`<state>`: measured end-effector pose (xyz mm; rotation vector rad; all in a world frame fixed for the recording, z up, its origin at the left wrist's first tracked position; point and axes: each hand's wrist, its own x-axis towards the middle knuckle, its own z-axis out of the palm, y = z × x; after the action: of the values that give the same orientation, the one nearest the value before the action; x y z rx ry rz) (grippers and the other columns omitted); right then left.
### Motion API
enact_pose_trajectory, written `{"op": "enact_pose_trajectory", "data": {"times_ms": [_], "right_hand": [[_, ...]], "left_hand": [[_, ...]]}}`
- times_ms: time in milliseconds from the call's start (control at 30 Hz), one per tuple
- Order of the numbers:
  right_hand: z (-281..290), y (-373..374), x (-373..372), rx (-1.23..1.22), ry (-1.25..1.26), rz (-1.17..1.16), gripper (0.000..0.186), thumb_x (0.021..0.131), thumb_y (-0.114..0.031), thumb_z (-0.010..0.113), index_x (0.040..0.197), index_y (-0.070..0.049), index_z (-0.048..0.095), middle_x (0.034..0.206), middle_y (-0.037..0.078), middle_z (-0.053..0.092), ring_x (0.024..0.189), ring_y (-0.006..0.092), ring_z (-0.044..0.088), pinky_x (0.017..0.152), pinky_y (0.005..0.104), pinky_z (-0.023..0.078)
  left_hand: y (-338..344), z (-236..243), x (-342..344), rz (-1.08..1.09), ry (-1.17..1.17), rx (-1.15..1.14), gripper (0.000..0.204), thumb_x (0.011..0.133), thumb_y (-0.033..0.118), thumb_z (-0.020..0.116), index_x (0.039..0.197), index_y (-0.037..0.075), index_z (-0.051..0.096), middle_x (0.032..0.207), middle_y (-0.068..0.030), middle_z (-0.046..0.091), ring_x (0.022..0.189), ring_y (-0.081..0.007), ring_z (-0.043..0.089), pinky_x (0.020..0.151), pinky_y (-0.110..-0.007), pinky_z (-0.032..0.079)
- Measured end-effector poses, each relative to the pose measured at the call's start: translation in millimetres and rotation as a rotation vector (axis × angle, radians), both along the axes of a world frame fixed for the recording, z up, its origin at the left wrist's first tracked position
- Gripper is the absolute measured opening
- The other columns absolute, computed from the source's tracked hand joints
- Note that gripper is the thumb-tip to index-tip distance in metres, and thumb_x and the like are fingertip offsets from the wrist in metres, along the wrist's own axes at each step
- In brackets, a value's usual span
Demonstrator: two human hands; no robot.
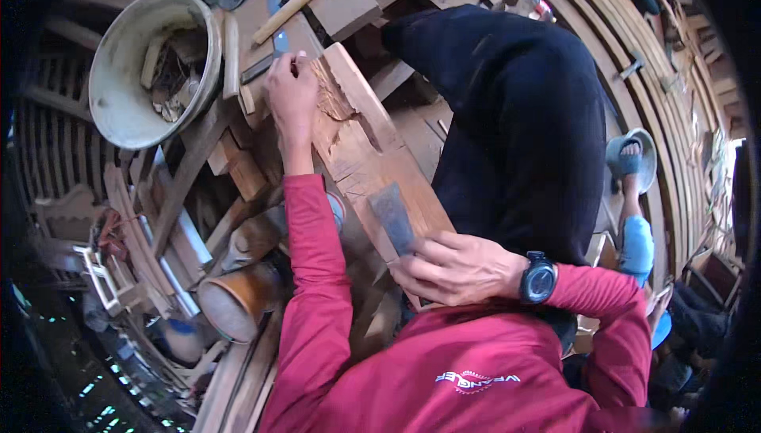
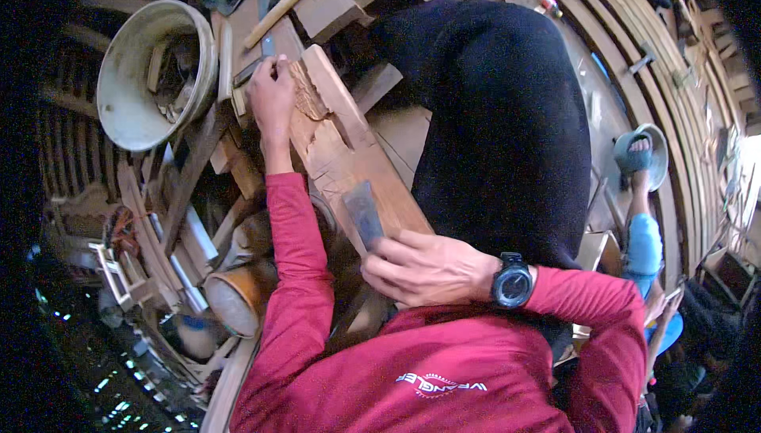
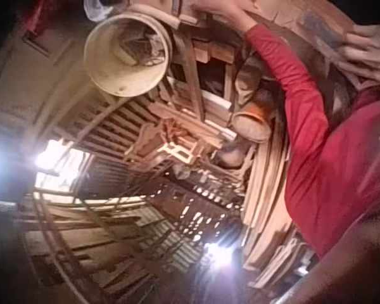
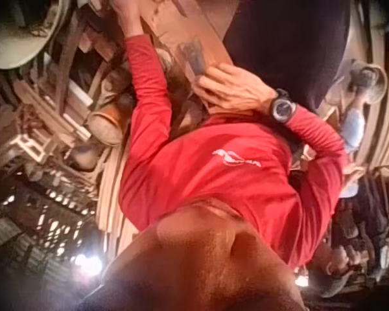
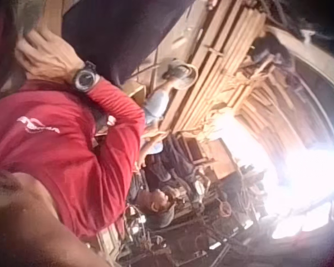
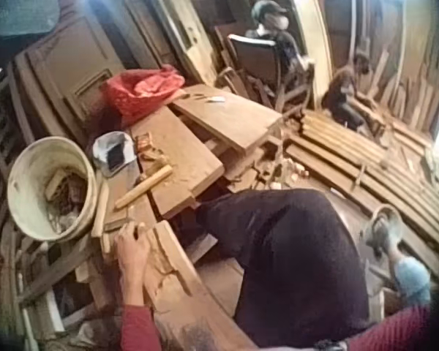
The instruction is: Use a chisel to carve designs into a piece of wood.
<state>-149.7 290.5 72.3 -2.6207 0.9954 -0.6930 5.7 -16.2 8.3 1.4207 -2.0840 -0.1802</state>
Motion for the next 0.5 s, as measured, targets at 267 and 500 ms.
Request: {"op": "enact_pose_trajectory", "data": {"times_ms": [267,500], "right_hand": [[-26,13,5,0.061,-0.031,-0.02,0.044,0.088,-0.03,0.058,0.116,0.003,0.066,0.137,0.02,0.057,0.137,0.0341,0.049,0.115,0.0456,0.04],[-19,6,-2,0.141,-0.012,0.078,0.047,0.089,-0.029,0.057,0.123,0.002,0.063,0.141,0.021,0.055,0.139,0.0359,0.047,0.117,0.0469,0.037]], "left_hand": [[3,14,-21,0.13,-0.197,0.1,0.036,0.101,0.032,0.055,0.089,0.0,0.067,0.092,-0.0241,0.068,0.091,-0.0446,0.063,0.085,-0.052,0.047],[5,4,-16,0.008,-0.129,-0.049,0.033,0.101,0.029,0.057,0.097,-0.001,0.069,0.096,-0.0223,0.066,0.095,-0.0439,0.062,0.084,-0.05,0.048]]}}
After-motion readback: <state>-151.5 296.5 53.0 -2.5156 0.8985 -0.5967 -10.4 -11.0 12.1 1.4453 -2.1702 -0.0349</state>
